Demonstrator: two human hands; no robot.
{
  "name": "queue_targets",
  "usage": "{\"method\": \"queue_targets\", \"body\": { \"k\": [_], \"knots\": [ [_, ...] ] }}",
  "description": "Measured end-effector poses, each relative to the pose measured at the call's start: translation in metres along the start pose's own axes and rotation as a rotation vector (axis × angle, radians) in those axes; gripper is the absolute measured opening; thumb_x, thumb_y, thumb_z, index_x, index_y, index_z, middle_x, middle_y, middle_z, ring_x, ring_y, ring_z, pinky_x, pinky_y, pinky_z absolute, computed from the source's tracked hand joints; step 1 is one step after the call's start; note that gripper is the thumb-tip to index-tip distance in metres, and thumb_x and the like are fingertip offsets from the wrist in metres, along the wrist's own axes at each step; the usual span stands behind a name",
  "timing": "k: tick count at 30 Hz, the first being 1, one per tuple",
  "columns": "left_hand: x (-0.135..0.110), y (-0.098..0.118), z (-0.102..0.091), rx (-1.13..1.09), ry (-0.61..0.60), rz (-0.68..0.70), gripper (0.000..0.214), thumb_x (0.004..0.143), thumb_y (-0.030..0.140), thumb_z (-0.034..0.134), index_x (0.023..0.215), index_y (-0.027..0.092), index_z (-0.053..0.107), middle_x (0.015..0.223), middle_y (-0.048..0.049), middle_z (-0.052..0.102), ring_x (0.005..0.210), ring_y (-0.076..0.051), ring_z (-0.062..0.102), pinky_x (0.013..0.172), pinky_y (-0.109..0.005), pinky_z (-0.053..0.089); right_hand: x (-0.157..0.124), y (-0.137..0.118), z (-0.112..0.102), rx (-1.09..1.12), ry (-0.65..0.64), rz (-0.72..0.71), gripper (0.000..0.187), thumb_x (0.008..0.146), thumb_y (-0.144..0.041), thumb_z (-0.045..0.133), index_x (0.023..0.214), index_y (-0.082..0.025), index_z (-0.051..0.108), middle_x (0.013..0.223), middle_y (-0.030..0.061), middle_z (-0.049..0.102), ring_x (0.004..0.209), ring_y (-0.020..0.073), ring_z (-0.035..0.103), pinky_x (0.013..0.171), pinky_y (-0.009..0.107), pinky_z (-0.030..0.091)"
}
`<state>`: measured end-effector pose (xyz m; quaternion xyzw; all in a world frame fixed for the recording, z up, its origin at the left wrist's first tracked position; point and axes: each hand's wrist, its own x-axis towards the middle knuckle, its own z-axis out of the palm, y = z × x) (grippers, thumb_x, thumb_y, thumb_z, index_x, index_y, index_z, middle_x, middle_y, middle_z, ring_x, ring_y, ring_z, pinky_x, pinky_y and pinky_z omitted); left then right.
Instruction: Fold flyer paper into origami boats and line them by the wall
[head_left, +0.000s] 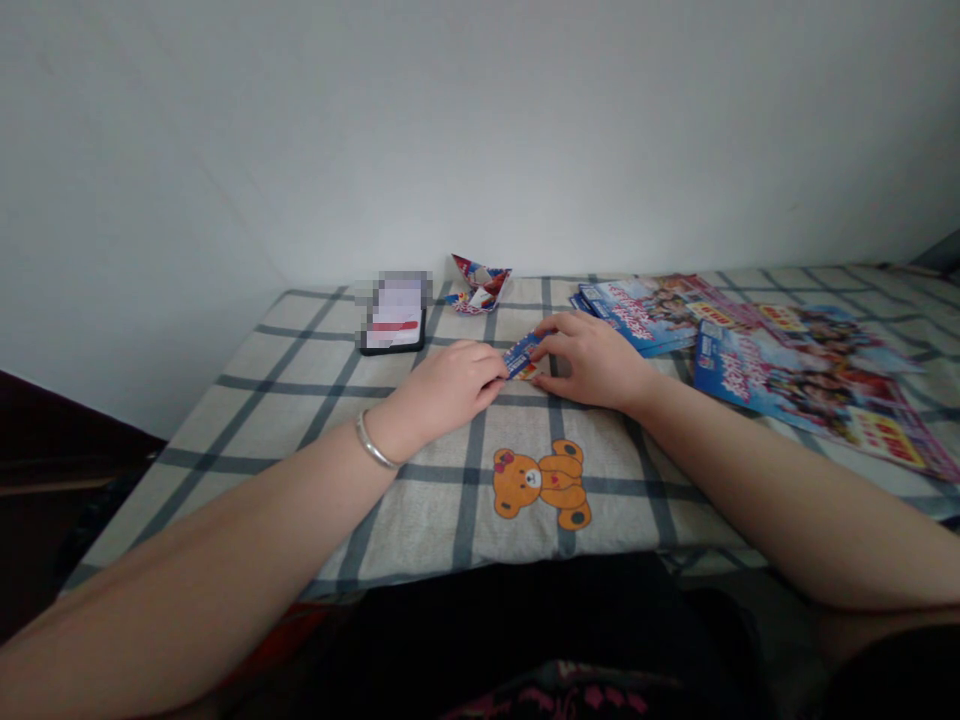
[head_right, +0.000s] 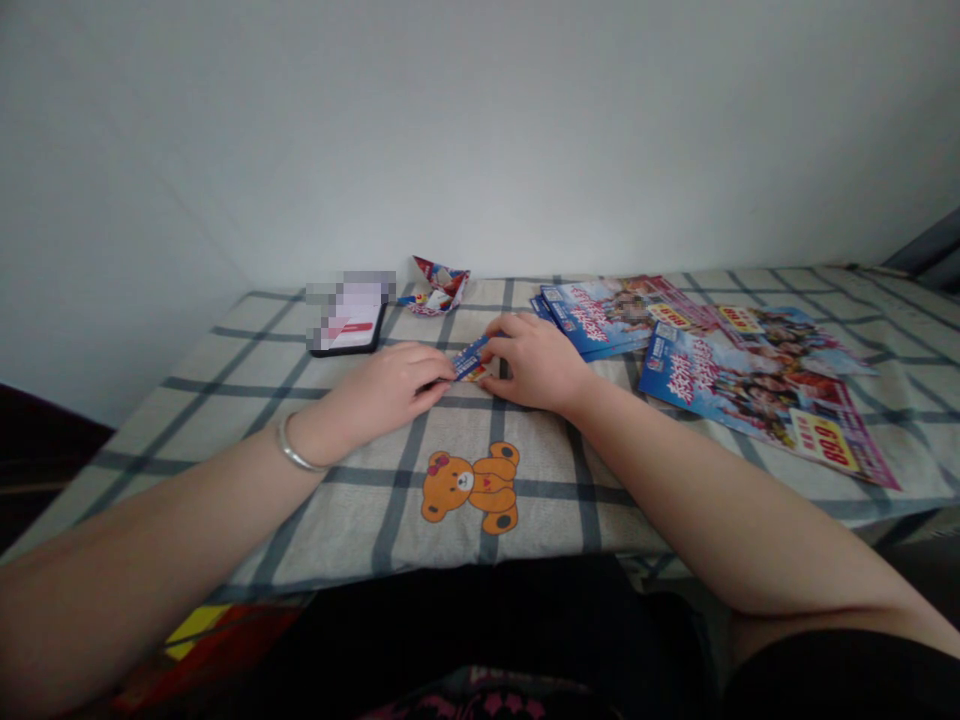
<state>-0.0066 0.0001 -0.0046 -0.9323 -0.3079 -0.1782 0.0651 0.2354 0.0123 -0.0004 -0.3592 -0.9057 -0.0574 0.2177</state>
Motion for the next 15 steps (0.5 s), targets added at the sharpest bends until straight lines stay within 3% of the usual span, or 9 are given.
{"method": "queue_targets", "body": {
  "k": [7, 15],
  "knots": [
    [-0.0019, 0.0043, -0.0038, 0.133, -0.042, -0.112, 0.02, 0.096, 0.026, 0.057, 0.105, 0.014, 0.069, 0.103, -0.0088, 0.069, 0.098, -0.023, 0.063, 0.087, -0.037, 0.053, 0.0013, 0.0009, 0.0002, -0.01, -0.109, 0.164, 0.036, 0.089, -0.04, 0.062, 0.114, -0.014, 0.067, 0.119, 0.0161, 0.071, 0.116, 0.0317, 0.063, 0.102, 0.047, 0.048],
    [-0.001, 0.0069, -0.0082, 0.307, -0.061, -0.127, 0.018, 0.096, 0.026, 0.054, 0.094, 0.016, 0.068, 0.09, -0.0063, 0.072, 0.086, -0.025, 0.068, 0.076, -0.038, 0.052, -0.0008, 0.0054, 0.0025, -0.029, -0.087, 0.223, 0.034, 0.092, -0.039, 0.057, 0.115, -0.015, 0.064, 0.124, 0.0155, 0.069, 0.119, 0.0315, 0.06, 0.105, 0.047, 0.046]
  ]
}}
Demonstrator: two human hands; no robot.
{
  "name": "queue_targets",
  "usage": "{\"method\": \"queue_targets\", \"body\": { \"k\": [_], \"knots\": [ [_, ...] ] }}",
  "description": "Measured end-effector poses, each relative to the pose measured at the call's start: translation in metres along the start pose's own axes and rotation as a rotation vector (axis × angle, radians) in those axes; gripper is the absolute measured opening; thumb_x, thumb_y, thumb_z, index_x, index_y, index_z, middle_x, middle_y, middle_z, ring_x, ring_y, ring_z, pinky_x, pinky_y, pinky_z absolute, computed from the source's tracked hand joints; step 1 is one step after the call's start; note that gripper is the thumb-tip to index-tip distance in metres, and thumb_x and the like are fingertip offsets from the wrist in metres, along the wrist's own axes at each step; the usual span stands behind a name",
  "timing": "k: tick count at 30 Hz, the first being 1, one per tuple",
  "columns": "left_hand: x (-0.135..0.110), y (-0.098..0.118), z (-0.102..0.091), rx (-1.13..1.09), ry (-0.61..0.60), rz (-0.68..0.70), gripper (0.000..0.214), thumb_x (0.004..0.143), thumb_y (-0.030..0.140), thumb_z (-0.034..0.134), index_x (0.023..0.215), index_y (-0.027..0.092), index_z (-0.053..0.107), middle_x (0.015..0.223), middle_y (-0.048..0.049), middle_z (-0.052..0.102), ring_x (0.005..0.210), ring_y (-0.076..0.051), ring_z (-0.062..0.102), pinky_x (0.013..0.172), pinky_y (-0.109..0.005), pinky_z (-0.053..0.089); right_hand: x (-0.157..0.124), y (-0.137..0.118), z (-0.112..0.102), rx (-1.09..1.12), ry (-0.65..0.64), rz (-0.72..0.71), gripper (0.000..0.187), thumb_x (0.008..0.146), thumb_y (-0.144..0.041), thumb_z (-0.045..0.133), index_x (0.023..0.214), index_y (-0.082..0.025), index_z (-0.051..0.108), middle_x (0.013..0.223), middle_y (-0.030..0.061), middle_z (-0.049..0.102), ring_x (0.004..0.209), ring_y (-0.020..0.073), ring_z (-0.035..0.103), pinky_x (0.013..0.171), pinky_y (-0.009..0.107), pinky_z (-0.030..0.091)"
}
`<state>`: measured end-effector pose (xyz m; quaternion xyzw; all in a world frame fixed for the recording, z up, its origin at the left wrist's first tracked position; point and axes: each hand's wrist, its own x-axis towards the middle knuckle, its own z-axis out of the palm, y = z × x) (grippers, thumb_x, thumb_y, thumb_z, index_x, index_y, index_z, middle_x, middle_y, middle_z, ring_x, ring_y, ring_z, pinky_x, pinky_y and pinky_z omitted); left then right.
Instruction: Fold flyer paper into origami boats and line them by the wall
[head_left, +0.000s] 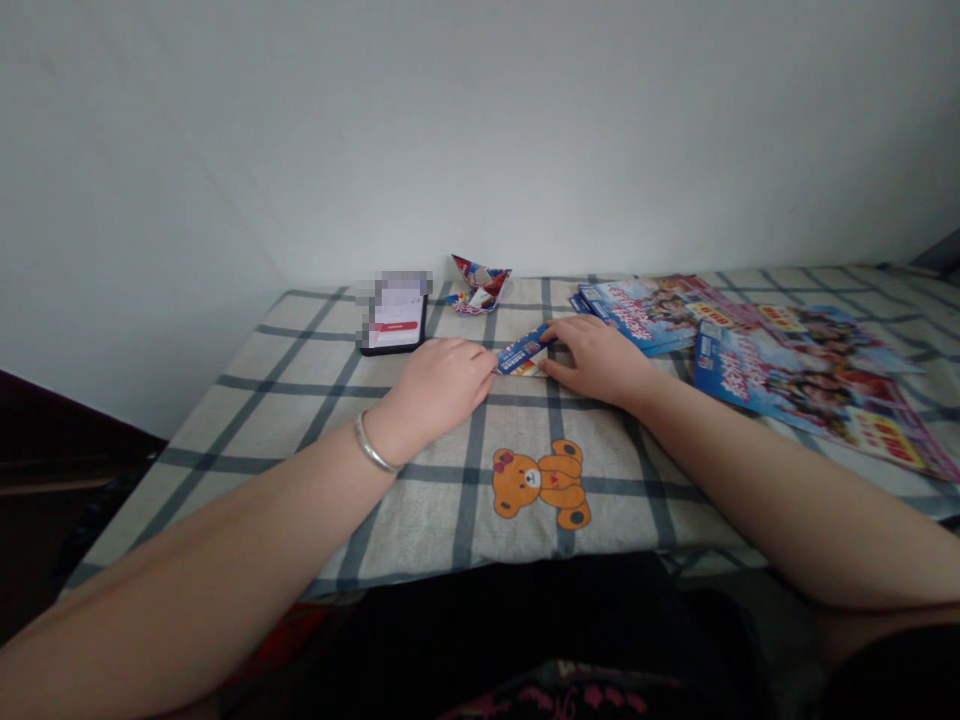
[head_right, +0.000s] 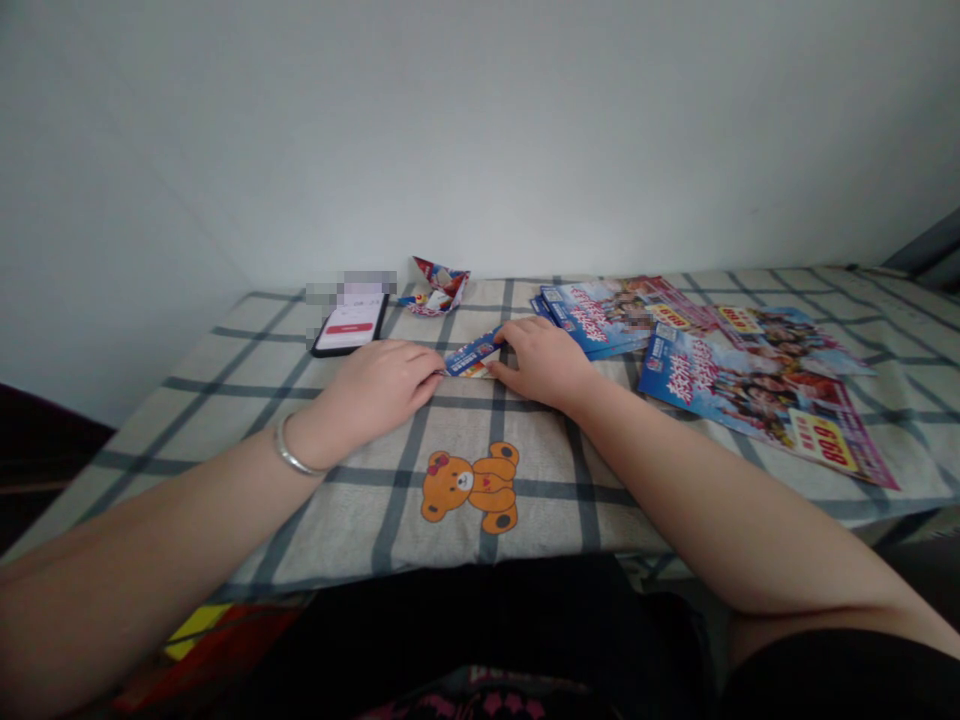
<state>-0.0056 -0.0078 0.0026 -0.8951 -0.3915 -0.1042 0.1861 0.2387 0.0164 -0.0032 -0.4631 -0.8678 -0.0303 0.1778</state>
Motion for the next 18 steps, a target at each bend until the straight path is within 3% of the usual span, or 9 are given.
{"method": "queue_targets", "body": {
  "k": [8, 13, 18],
  "knots": [
    [0.0001, -0.0016, 0.0004, -0.048, 0.011, -0.092, 0.013, 0.092, 0.02, 0.055, 0.089, 0.016, 0.066, 0.085, -0.0068, 0.072, 0.081, -0.024, 0.067, 0.069, -0.035, 0.047, 0.0031, 0.0059, -0.0002, 0.019, 0.012, 0.109, 0.037, 0.088, -0.015, 0.049, 0.121, -0.015, 0.065, 0.124, 0.0138, 0.07, 0.121, 0.0306, 0.06, 0.104, 0.045, 0.048],
    [0.0019, -0.0011, -0.0004, -0.227, 0.015, -0.209, 0.008, 0.09, 0.017, 0.055, 0.09, 0.016, 0.063, 0.083, -0.0055, 0.069, 0.077, -0.02, 0.063, 0.069, -0.031, 0.045, 0.0042, 0.0046, -0.002, 0.154, 0.062, 0.157, 0.036, 0.089, -0.013, 0.049, 0.121, -0.016, 0.066, 0.116, 0.0099, 0.074, 0.11, 0.0263, 0.066, 0.097, 0.041, 0.051],
    [0.0019, -0.002, -0.0014, -0.28, 0.014, -0.23, 0.01, 0.091, 0.016, 0.053, 0.096, 0.016, 0.061, 0.086, -0.0054, 0.068, 0.077, -0.019, 0.062, 0.071, -0.031, 0.045, 0.0061, 0.006, -0.0016, 0.203, 0.109, 0.158, 0.037, 0.091, -0.015, 0.051, 0.126, -0.017, 0.066, 0.108, 0.0083, 0.077, 0.102, 0.0255, 0.068, 0.093, 0.041, 0.052]
  ]
}}
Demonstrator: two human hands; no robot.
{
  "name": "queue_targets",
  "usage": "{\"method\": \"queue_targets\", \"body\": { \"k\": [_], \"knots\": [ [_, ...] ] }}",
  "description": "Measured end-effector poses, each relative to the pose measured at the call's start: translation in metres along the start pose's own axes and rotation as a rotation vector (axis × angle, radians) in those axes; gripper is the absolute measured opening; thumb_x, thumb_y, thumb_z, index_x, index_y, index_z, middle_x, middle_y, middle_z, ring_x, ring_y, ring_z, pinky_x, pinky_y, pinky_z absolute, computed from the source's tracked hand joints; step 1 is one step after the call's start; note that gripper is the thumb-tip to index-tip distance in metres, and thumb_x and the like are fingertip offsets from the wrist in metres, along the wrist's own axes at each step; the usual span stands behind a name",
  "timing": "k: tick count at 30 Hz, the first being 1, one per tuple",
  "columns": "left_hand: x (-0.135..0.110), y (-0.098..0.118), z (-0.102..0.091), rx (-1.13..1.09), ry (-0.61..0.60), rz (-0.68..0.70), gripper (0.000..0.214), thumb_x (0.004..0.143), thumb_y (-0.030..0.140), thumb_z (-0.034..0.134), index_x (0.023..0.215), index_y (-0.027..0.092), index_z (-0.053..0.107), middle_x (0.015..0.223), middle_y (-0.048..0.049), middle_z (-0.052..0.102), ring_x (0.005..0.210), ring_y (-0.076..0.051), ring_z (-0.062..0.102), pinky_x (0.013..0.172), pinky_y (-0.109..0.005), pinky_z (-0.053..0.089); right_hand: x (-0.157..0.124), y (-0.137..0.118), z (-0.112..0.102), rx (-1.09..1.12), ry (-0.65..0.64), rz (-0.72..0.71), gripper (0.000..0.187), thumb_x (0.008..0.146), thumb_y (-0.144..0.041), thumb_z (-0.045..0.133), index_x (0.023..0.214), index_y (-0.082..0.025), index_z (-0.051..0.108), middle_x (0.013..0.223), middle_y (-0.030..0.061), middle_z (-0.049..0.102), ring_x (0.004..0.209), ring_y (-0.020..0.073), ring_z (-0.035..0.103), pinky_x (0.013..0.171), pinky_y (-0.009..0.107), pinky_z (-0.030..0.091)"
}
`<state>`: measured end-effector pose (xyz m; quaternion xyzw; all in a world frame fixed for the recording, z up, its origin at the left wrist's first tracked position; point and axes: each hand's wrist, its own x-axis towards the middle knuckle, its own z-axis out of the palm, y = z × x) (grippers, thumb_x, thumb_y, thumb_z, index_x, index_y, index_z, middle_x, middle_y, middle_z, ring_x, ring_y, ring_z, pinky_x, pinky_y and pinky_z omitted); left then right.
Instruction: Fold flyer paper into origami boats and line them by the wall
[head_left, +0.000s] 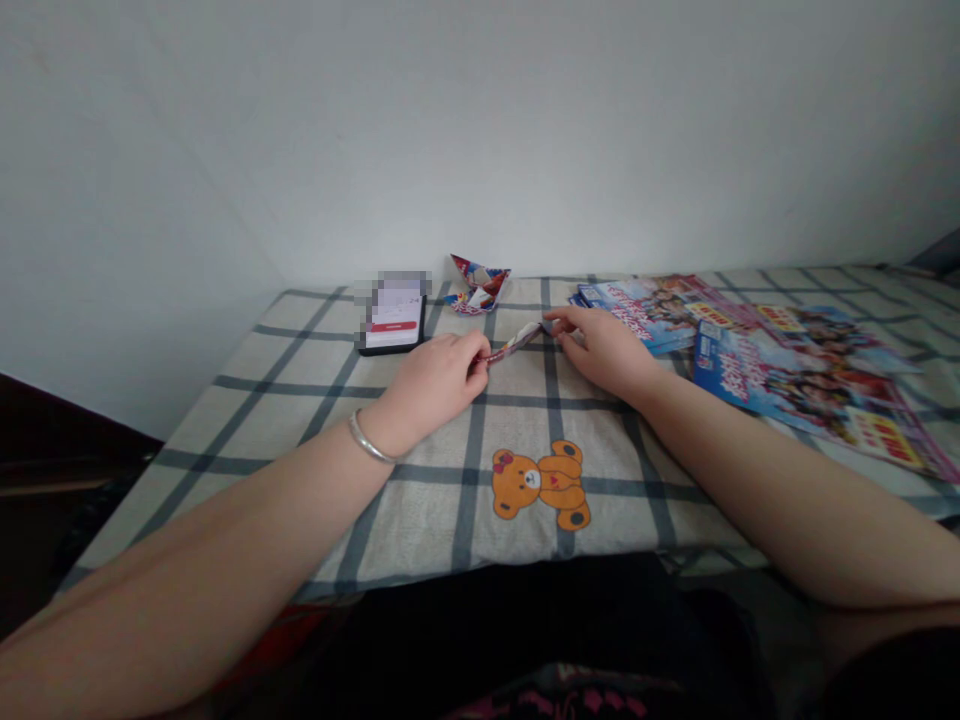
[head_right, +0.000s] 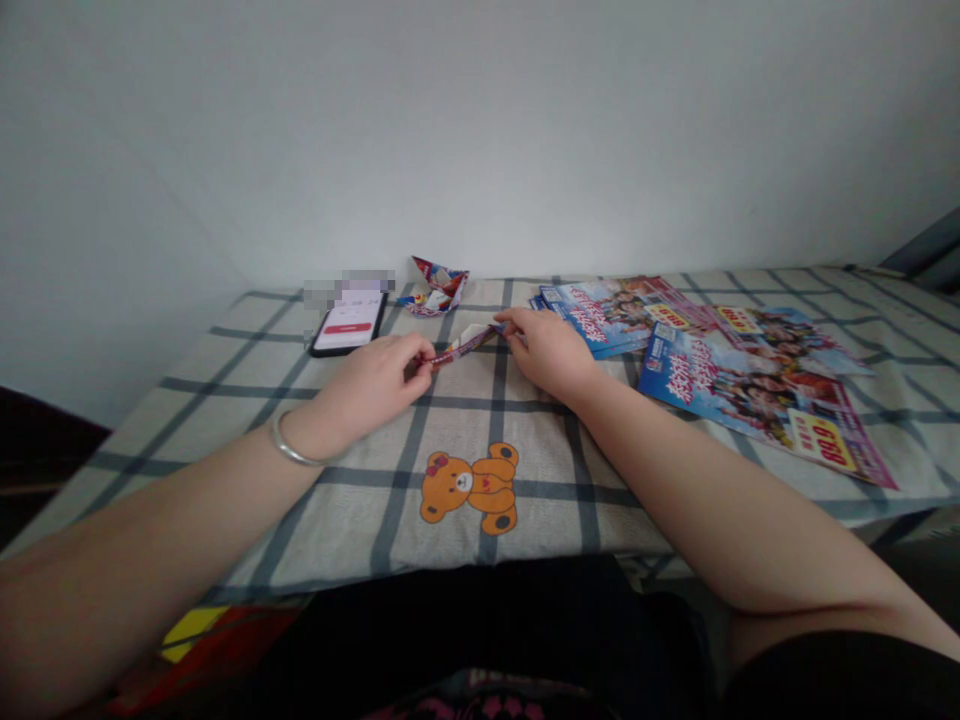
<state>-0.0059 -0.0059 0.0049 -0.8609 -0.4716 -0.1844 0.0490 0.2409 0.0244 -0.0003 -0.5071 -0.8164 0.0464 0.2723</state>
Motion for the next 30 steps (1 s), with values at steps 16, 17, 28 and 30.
{"method": "queue_targets", "body": {
  "k": [16, 17, 28, 30],
  "knots": [
    [-0.0004, -0.0019, 0.0035, 0.006, 0.032, 0.142, 0.011, 0.087, 0.013, 0.053, 0.094, 0.017, 0.06, 0.086, -0.0044, 0.067, 0.08, -0.019, 0.063, 0.072, -0.032, 0.047, -0.0002, 0.0036, -0.0051, -0.241, -0.007, -0.13, 0.02, 0.09, -0.02, 0.055, 0.098, -0.021, 0.074, 0.103, 0.0089, 0.074, 0.102, 0.0281, 0.062, 0.09, 0.041, 0.047],
    [-0.0004, -0.002, 0.0037, 0.002, 0.029, 0.144, 0.011, 0.087, 0.013, 0.053, 0.094, 0.017, 0.06, 0.086, -0.0044, 0.067, 0.08, -0.019, 0.063, 0.072, -0.032, 0.047, -0.0003, 0.0028, -0.0055, -0.256, -0.011, -0.133, 0.019, 0.09, -0.02, 0.056, 0.098, -0.021, 0.073, 0.102, 0.0092, 0.073, 0.101, 0.0282, 0.062, 0.09, 0.041, 0.047],
    [-0.0008, -0.0032, 0.0051, -0.051, 0.108, 0.232, 0.011, 0.086, 0.01, 0.053, 0.092, 0.017, 0.059, 0.088, -0.0035, 0.067, 0.081, -0.018, 0.062, 0.075, -0.031, 0.048, -0.0008, 0.0009, -0.0047, -0.311, 0.025, -0.16, 0.015, 0.09, -0.02, 0.056, 0.093, -0.02, 0.071, 0.098, 0.0093, 0.072, 0.098, 0.0278, 0.061, 0.082, 0.038, 0.047],
    [-0.0007, -0.0036, 0.005, -0.041, 0.094, 0.261, 0.011, 0.087, 0.01, 0.052, 0.092, 0.017, 0.06, 0.089, -0.0037, 0.067, 0.083, -0.018, 0.063, 0.076, -0.032, 0.048, -0.0011, 0.0007, -0.0048, -0.309, 0.022, -0.158, 0.015, 0.089, -0.02, 0.057, 0.092, -0.021, 0.071, 0.098, 0.0092, 0.072, 0.097, 0.0275, 0.061, 0.081, 0.038, 0.047]
  ]
}}
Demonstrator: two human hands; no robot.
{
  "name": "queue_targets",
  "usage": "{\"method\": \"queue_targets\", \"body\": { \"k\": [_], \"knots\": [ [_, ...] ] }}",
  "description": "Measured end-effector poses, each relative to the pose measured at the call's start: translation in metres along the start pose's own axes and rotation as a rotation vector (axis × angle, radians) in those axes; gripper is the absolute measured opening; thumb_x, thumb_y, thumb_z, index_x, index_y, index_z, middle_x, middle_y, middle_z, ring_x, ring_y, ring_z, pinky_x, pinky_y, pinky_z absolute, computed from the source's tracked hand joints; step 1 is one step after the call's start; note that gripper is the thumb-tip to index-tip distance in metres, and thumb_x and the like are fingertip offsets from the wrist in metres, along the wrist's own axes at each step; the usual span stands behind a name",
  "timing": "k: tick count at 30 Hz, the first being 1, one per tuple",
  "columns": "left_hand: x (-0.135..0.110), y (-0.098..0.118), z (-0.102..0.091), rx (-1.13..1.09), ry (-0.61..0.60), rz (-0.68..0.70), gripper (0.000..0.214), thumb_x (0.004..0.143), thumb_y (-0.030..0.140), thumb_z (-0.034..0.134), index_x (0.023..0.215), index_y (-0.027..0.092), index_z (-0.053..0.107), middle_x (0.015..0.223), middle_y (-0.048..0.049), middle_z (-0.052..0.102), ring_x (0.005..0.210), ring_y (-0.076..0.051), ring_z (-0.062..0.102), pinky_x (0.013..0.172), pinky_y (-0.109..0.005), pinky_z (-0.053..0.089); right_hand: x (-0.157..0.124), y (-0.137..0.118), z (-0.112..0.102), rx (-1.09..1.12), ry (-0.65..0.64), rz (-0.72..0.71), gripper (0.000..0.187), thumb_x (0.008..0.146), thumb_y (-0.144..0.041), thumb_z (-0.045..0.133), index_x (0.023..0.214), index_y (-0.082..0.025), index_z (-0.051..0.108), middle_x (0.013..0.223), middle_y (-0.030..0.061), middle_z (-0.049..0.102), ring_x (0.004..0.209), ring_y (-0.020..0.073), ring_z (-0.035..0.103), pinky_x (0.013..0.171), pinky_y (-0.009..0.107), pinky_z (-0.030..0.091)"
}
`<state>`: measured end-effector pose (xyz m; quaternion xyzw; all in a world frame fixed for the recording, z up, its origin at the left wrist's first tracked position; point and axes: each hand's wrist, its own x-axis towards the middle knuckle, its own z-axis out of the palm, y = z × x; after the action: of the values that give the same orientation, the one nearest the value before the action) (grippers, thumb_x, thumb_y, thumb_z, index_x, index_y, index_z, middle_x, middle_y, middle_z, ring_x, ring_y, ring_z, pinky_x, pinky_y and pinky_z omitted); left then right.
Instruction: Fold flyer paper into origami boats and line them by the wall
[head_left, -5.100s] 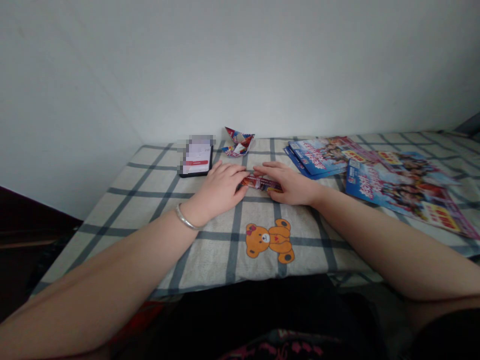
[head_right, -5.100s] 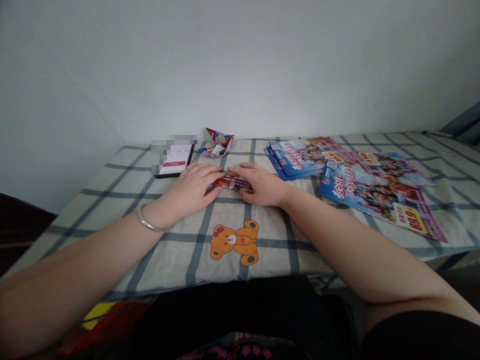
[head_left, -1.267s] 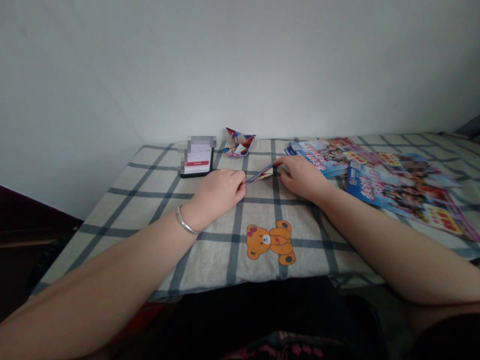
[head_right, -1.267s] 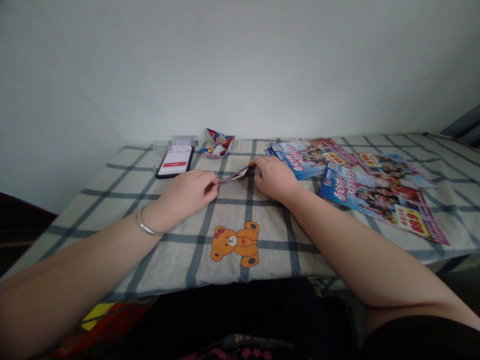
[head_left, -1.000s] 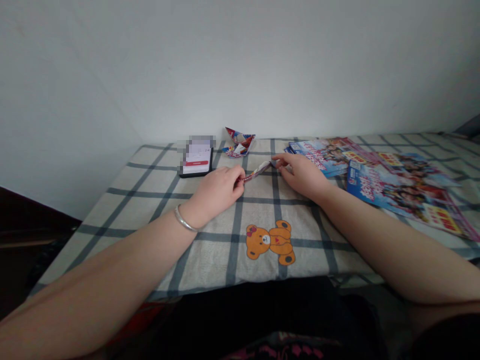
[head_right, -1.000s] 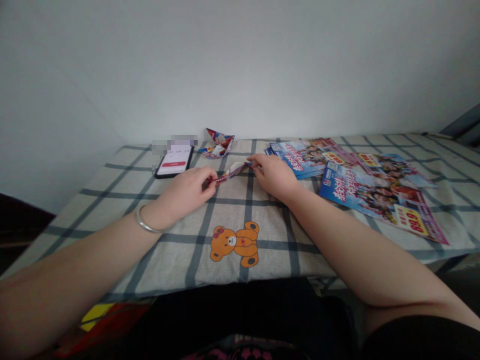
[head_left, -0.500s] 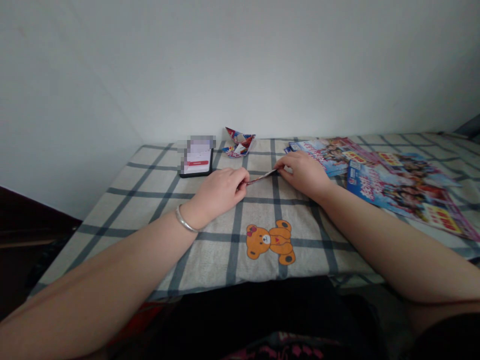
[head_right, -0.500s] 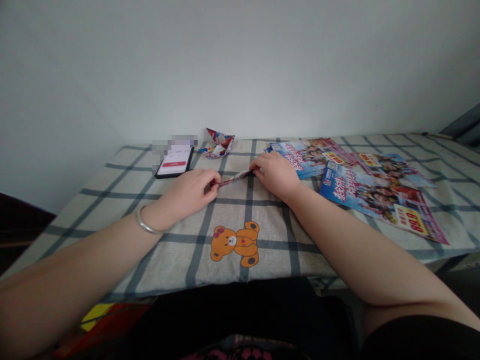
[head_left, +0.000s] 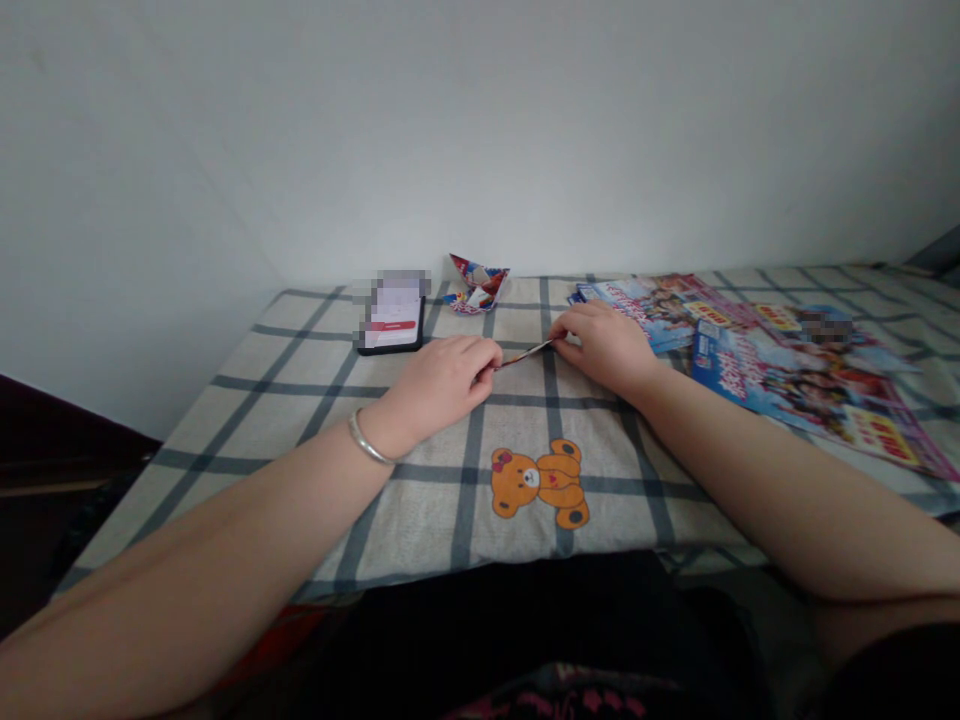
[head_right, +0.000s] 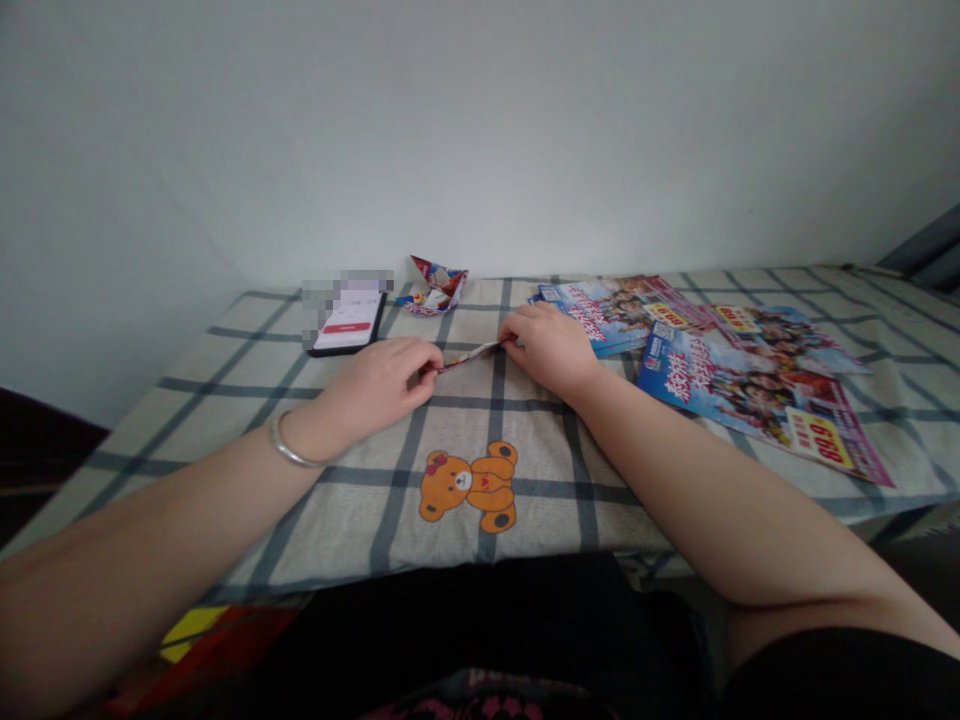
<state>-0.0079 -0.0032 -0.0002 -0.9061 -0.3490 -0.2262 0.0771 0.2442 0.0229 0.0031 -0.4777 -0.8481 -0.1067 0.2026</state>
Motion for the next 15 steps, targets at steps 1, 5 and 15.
{"method": "queue_targets", "body": {
  "k": [1, 5, 15],
  "knots": [
    [0.0, 0.0, 0.0, 0.006, -0.014, 0.012, 0.012, 0.088, 0.011, 0.052, 0.093, 0.017, 0.06, 0.089, -0.0037, 0.067, 0.083, -0.018, 0.063, 0.077, -0.032, 0.049, 0.0, 0.0, 0.0, 0.002, -0.003, -0.001, 0.014, 0.089, -0.019, 0.057, 0.091, -0.021, 0.071, 0.098, 0.0092, 0.072, 0.097, 0.0274, 0.061, 0.081, 0.037, 0.047],
    [-0.001, 0.0, 0.0, 0.05, -0.069, 0.053, 0.012, 0.09, 0.013, 0.052, 0.095, 0.017, 0.062, 0.092, -0.0041, 0.067, 0.086, -0.02, 0.064, 0.078, -0.033, 0.05, 0.0, 0.004, -0.003, 0.011, -0.045, -0.051, 0.013, 0.086, -0.017, 0.059, 0.09, -0.02, 0.071, 0.097, 0.0091, 0.072, 0.098, 0.0273, 0.062, 0.083, 0.037, 0.047],
    [0.0, 0.001, 0.001, 0.087, -0.115, 0.139, 0.016, 0.092, 0.015, 0.052, 0.097, 0.016, 0.067, 0.092, -0.005, 0.069, 0.087, -0.02, 0.064, 0.078, -0.034, 0.051, 0.001, 0.014, -0.007, 0.049, -0.159, -0.157, 0.019, 0.091, -0.018, 0.056, 0.099, -0.02, 0.073, 0.1, 0.0076, 0.072, 0.1, 0.0252, 0.062, 0.088, 0.036, 0.047]
  ]
}}
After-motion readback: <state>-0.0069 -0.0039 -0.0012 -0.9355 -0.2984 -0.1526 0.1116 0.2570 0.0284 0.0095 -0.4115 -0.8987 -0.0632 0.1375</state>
